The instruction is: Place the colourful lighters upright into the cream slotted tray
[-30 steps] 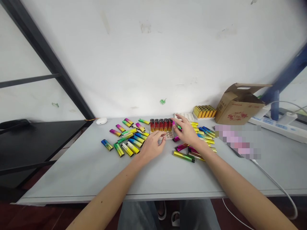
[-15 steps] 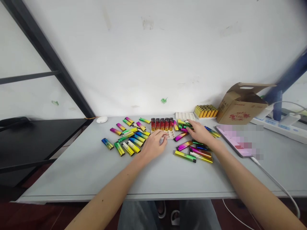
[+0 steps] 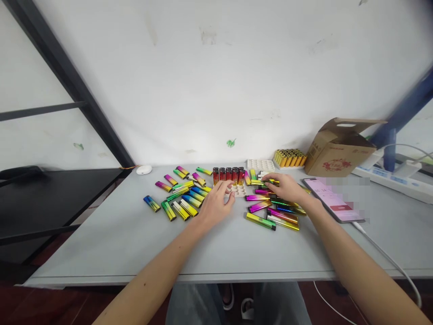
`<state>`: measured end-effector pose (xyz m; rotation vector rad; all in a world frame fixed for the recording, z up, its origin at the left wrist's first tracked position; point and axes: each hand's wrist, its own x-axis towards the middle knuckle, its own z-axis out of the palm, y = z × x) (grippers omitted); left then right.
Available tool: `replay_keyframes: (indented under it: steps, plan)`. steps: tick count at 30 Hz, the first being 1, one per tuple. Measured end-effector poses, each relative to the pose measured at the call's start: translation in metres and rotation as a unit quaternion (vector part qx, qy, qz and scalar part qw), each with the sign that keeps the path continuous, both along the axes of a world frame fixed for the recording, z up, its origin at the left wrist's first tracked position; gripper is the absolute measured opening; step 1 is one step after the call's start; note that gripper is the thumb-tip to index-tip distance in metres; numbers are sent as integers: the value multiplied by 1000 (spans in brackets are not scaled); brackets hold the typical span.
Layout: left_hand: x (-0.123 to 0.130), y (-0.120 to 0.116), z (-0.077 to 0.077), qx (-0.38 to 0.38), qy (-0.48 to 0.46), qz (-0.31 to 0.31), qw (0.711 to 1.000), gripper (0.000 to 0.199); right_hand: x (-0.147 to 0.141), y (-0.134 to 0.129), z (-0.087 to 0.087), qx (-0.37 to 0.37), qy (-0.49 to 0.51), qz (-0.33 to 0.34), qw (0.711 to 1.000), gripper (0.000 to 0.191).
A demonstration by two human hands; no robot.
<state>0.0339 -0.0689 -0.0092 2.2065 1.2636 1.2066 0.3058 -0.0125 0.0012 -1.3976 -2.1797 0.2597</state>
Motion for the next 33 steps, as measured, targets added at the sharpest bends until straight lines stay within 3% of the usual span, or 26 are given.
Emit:
replay_keyframes:
  steps: [5,11,14,17,21,26,33]
  plan:
    - [-1,1,-1,22,26,-8,999,23,10,3,-1,-21,-6,-36,999,26]
    - [-1,2,-3,43,61,-9,997,16,20,10,-3,60,58,-135,987,31]
    - [0,2,-2,51,95,-1,994,15,17,9,-1,81,84,-147,982,32]
    - [0,3,-2,63,133,0,989,19,5,4,0,78,84,-107,988,31]
    - [-1,4,-5,82,174,-3,981,24,-19,-6,-1,99,57,30,993,26]
    - [-1,1,-9,64,226,-15,972,39,-43,-18,-4,107,5,172,979,27]
    - [-3,-2,0,27,264,-56,962,49,-56,-25,-8,106,-59,179,976,28]
